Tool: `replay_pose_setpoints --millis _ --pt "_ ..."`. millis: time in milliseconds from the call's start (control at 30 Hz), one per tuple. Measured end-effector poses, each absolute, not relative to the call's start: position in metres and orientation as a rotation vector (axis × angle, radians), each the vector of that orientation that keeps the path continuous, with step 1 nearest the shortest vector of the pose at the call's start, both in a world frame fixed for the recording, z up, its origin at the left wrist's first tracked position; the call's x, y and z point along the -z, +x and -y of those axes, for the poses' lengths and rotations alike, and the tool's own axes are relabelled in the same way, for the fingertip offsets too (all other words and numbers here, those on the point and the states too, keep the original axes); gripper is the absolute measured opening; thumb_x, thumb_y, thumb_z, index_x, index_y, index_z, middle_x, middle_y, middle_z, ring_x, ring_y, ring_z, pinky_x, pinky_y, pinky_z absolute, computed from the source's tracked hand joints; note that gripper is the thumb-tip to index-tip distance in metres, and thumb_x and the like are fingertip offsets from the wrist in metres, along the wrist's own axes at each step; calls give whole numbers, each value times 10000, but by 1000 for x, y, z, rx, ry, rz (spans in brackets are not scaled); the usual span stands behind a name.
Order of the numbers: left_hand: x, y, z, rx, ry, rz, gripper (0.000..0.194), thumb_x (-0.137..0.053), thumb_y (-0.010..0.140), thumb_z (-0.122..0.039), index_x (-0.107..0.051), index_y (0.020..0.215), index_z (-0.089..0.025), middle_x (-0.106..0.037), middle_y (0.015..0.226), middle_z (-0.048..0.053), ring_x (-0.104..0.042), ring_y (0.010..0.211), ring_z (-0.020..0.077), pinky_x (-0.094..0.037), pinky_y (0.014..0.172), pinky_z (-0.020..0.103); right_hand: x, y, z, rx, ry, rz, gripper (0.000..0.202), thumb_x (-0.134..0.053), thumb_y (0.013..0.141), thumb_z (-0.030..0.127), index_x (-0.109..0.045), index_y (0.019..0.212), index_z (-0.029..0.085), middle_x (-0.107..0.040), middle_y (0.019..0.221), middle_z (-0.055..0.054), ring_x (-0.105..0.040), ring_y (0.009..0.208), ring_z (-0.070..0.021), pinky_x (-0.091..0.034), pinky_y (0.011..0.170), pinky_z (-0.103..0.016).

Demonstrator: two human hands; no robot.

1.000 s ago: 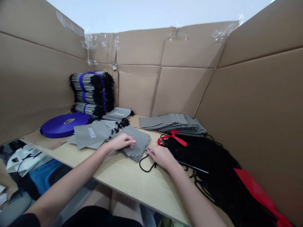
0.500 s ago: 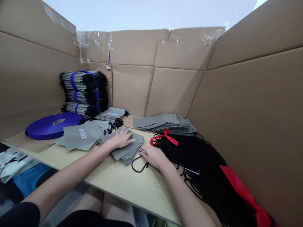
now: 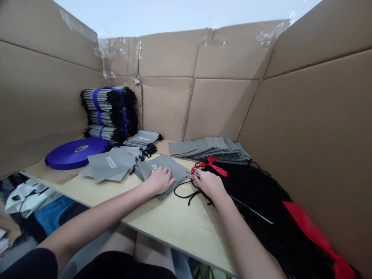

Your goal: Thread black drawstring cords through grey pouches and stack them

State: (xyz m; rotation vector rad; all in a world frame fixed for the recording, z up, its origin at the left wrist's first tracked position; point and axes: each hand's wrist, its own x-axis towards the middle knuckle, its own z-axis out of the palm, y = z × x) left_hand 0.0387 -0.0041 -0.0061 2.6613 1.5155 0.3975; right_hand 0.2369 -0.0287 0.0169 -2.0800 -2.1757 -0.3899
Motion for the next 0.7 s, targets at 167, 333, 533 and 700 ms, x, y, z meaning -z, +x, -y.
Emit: replay_pose_setpoints --millis 167,333,533,700 --pt "-6 14 -18 -703 2587 -1127 390 -325 891 -301 -520 1195 -155 -356 1355 157 -356 1225 281 -300 1002 453 -14 229 30 375 -2064 2173 297 -343 888 428 -574 948 253 -676 805 -51 -637 744 -213 -327 514 -245" --pt "-31 -90 -36 -648 2720 -996 436 -299 837 -111 -550 1177 -217 -481 1265 73 -367 1216 185 -273 1039 349 -8 228 28 367 -2039 2226 274 -352 890 410 -571 922 249 -678 837 -42 -634 753 -208 -330 512 -237" --pt "-33 -237 -16 177 2510 -1557 681 -626 665 -268 -410 1308 -337 -254 1455 61 -103 1340 361 -214 1022 514 -8 223 22 565 -2048 2038 301 -335 895 416 -557 1003 244 -677 763 -52 -636 697 -213 -316 503 -246" --pt "-8 -245 -7 -17 2648 -1696 606 -490 769 -244 -334 1342 -360 -180 1478 35 -55 1354 327 -200 1003 560 -5 212 21 503 -1979 2103 290 -340 897 395 -572 962 233 -682 777 -52 -639 702 -212 -317 503 -245"
